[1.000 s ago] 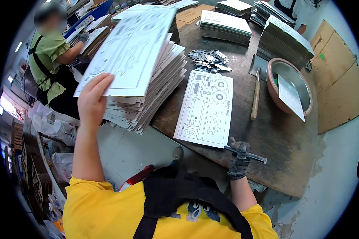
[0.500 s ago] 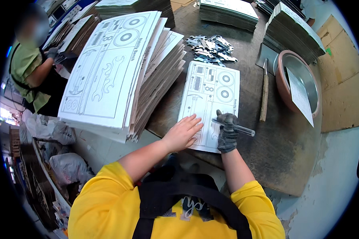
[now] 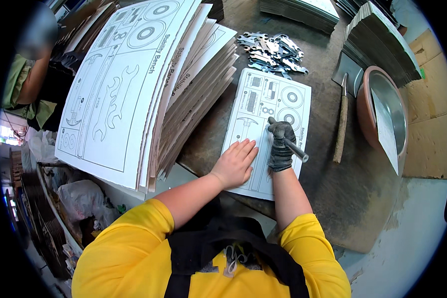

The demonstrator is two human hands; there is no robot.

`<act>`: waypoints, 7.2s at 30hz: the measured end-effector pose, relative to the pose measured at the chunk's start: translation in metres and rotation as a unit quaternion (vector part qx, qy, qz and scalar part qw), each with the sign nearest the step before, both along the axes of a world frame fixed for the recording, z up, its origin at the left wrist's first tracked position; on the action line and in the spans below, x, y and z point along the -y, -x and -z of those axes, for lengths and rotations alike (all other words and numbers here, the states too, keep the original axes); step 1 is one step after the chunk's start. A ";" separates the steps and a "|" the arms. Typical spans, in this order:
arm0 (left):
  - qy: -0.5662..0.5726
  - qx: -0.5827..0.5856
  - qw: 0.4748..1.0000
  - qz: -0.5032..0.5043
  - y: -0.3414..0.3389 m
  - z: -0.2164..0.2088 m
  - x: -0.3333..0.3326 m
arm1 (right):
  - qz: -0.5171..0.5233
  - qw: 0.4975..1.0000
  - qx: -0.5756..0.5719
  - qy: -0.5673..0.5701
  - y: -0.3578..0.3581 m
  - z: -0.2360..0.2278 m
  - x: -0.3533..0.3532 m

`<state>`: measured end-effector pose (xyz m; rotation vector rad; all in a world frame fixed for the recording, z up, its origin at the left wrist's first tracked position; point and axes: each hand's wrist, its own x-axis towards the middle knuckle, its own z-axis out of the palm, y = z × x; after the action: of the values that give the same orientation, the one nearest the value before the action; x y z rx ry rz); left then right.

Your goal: The person uses a handheld punch tool to cut out shapes from stacked printed cardboard sheets. They repeatedly position the tool, press down to punch out pieces, and move the finished sheets to a separate pile.

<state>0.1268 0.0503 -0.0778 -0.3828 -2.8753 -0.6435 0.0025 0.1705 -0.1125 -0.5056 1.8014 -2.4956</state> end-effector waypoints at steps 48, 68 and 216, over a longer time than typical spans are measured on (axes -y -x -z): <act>0.124 -0.151 0.979 0.052 -0.054 -0.192 -0.017 | 0.085 0.986 0.077 0.122 -0.181 -0.087 -0.173; 0.019 -0.231 0.970 -0.074 -0.136 -0.227 0.121 | 0.078 0.982 0.128 0.116 -0.151 -0.089 -0.142; 0.162 -0.045 0.969 0.178 -0.059 -0.023 -0.040 | 0.124 0.981 0.125 0.078 -0.187 -0.069 -0.160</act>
<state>0.1862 0.0905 -0.0547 -0.9638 -2.8432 -0.1868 0.1893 0.3303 -0.0439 0.0378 1.6755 -2.7258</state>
